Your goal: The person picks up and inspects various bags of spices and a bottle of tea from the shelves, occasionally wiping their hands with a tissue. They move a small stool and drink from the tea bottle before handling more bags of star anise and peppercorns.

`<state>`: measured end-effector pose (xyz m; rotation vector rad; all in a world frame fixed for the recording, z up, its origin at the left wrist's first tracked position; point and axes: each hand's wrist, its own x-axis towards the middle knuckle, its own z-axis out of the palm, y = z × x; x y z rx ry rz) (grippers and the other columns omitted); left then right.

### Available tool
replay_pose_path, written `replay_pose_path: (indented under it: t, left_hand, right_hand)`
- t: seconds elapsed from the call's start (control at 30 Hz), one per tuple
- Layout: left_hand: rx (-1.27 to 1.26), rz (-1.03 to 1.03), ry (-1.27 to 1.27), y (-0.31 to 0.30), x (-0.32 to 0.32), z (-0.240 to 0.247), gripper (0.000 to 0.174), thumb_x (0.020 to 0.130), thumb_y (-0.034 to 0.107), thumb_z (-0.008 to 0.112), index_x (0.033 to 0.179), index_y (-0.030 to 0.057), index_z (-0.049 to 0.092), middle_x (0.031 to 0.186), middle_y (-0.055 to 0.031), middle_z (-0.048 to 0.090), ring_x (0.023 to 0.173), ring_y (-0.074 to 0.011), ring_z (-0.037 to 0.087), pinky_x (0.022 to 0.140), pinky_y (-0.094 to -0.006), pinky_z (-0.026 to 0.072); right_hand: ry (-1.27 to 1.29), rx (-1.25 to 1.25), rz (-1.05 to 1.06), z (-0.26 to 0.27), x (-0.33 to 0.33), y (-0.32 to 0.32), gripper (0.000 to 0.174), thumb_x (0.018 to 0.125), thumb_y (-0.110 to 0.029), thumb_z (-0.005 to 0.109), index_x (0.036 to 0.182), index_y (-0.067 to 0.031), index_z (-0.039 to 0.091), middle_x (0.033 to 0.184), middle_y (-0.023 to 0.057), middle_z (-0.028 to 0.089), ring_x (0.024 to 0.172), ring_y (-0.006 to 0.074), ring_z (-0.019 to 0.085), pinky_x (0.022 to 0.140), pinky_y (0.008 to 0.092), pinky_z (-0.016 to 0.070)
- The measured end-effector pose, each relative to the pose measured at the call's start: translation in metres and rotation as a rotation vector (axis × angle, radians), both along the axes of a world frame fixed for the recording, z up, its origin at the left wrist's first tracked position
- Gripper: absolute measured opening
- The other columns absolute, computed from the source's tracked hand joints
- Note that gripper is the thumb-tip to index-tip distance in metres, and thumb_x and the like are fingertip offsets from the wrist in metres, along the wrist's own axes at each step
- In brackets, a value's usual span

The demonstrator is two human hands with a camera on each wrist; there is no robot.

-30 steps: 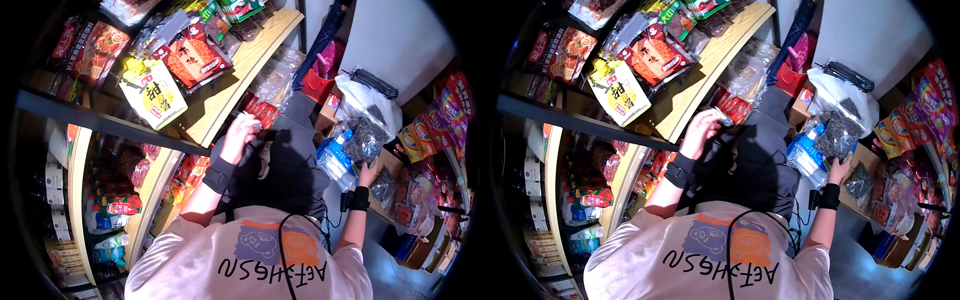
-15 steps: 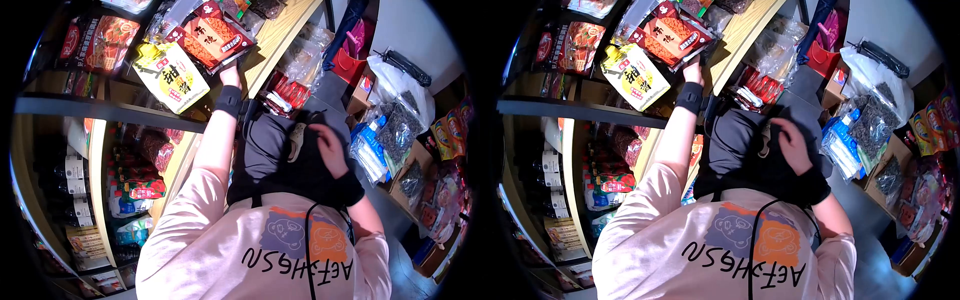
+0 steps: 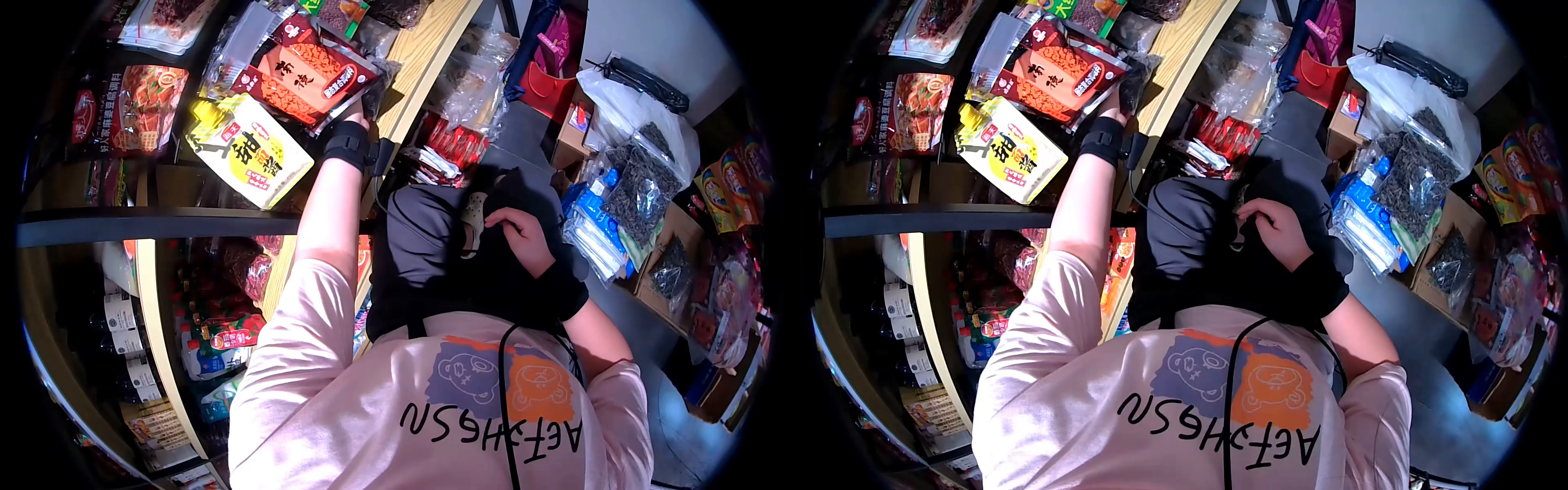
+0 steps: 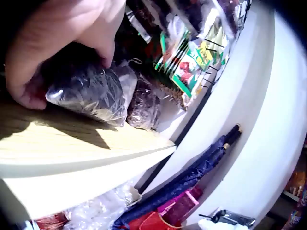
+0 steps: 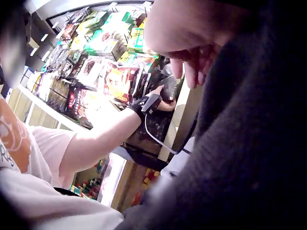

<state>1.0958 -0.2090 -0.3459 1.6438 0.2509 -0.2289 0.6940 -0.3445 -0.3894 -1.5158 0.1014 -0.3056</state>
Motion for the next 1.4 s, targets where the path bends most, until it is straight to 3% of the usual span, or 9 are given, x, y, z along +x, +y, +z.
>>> replay_pose_path:
  t: [0.23, 0.5, 0.63, 0.73, 0.93, 1.1, 1.13, 1.17, 1.4]
  left_hand:
    - [-0.513, -0.209, 0.242, -0.001, -0.067, 0.005, 0.028, 0.087, 0.032, 0.061, 0.106, 0.0118, 0.056, 0.103, -0.0075, 0.063, 0.094, -0.0228, 0.062, 0.079, -0.043, 0.0556]
    - [-0.313, -0.359, 0.277, 0.027, -0.217, 0.047, 0.037, 0.087, 0.036, 0.062, 0.117, 0.0149, 0.053, 0.107, -0.0014, 0.062, 0.098, -0.0153, 0.06, 0.087, -0.0363, 0.0504]
    - [-0.187, -0.631, 0.316, 0.032, -0.266, 0.056, 0.038, 0.091, 0.028, 0.056, 0.122, 0.0071, 0.05, 0.12, -0.0052, 0.057, 0.109, -0.017, 0.055, 0.093, -0.0354, 0.0447]
    - [-0.256, -0.853, 0.228, 0.021, -0.291, 0.047, 0.038, 0.091, 0.009, 0.054, 0.127, 0.0001, 0.045, 0.122, -0.008, 0.055, 0.113, -0.0165, 0.052, 0.099, -0.0303, 0.0385]
    - [-0.121, -1.298, 0.175, 0.0, -0.326, 0.065, 0.04, 0.091, 0.006, 0.053, 0.129, 0.0001, 0.043, 0.117, -0.0037, 0.054, 0.107, -0.0099, 0.05, 0.094, -0.0254, 0.0386]
    - [-0.089, -1.425, 0.186, -0.007, -0.328, 0.083, 0.046, 0.093, 0.013, 0.049, 0.136, 0.0026, 0.037, 0.128, -0.0097, 0.05, 0.109, -0.0175, 0.053, 0.09, -0.0306, 0.0441]
    - [-0.084, -1.379, 0.168, -0.006, -0.325, 0.084, 0.047, 0.094, 0.018, 0.048, 0.136, 0.0031, 0.036, 0.128, -0.0114, 0.051, 0.107, -0.0205, 0.055, 0.089, -0.0316, 0.0452]
    - [-0.167, -1.317, 0.197, -0.001, -0.318, 0.081, 0.045, 0.094, 0.022, 0.047, 0.135, 0.0047, 0.038, 0.125, -0.0106, 0.054, 0.107, -0.0201, 0.056, 0.088, -0.031, 0.0448]
    - [-0.127, -1.019, 0.155, 0.036, -0.27, 0.083, 0.044, 0.095, 0.024, 0.047, 0.133, 0.0027, 0.042, 0.121, -0.0094, 0.057, 0.1, -0.0131, 0.057, 0.083, -0.0246, 0.0464]
  right_hand:
    - [0.008, 0.046, -0.008, -0.002, 0.001, 0.004, 0.026, 0.079, 0.01, 0.042, 0.095, 0.0017, 0.061, 0.09, 0.0094, 0.065, 0.087, 0.017, 0.062, 0.08, 0.0259, 0.0466]
    - [-0.026, 0.46, -0.064, -0.021, -0.006, -0.002, 0.037, 0.092, -0.002, 0.044, 0.129, -0.007, 0.042, 0.121, 0.0128, 0.052, 0.1, 0.0198, 0.057, 0.09, 0.03, 0.044]
    - [0.011, 0.796, -0.037, -0.002, -0.017, -0.012, 0.058, 0.098, -0.036, 0.043, 0.145, -0.0101, 0.02, 0.136, 0.0123, 0.039, 0.118, 0.0225, 0.047, 0.1, 0.0372, 0.0384]
    - [0.068, 0.778, 0.029, 0.013, -0.027, -0.017, 0.066, 0.095, -0.035, 0.05, 0.146, -0.0104, 0.018, 0.137, 0.0086, 0.039, 0.121, 0.018, 0.042, 0.099, 0.0315, 0.0381]
    - [0.025, 0.717, -0.082, 0.024, -0.075, -0.03, 0.07, 0.091, -0.032, 0.057, 0.144, -0.0035, 0.02, 0.141, 0.0089, 0.036, 0.128, 0.0158, 0.035, 0.106, 0.0313, 0.0295]
    - [0.164, 0.736, -0.375, 0.039, -0.149, -0.065, 0.091, 0.086, -0.032, 0.064, 0.145, 0.0035, 0.005, 0.147, 0.0156, 0.025, 0.136, 0.0216, 0.024, 0.112, 0.0331, 0.0182]
    - [0.294, 0.59, -0.698, 0.021, -0.16, -0.075, 0.089, 0.085, -0.033, 0.065, 0.145, 0.0027, 0.01, 0.145, 0.0162, 0.029, 0.133, 0.0231, 0.03, 0.109, 0.034, 0.025]
    - [0.203, 0.527, -0.746, -0.004, -0.178, -0.095, 0.065, 0.088, -0.032, 0.061, 0.138, -0.0021, 0.031, 0.128, 0.009, 0.049, 0.116, 0.0181, 0.049, 0.098, 0.0339, 0.04]
    - [0.143, 0.332, -1.276, -0.067, -0.27, -0.203, 0.065, 0.082, -0.026, 0.07, 0.131, 0.0017, 0.036, 0.119, 0.0131, 0.054, 0.104, 0.0202, 0.054, 0.09, 0.0323, 0.0433]
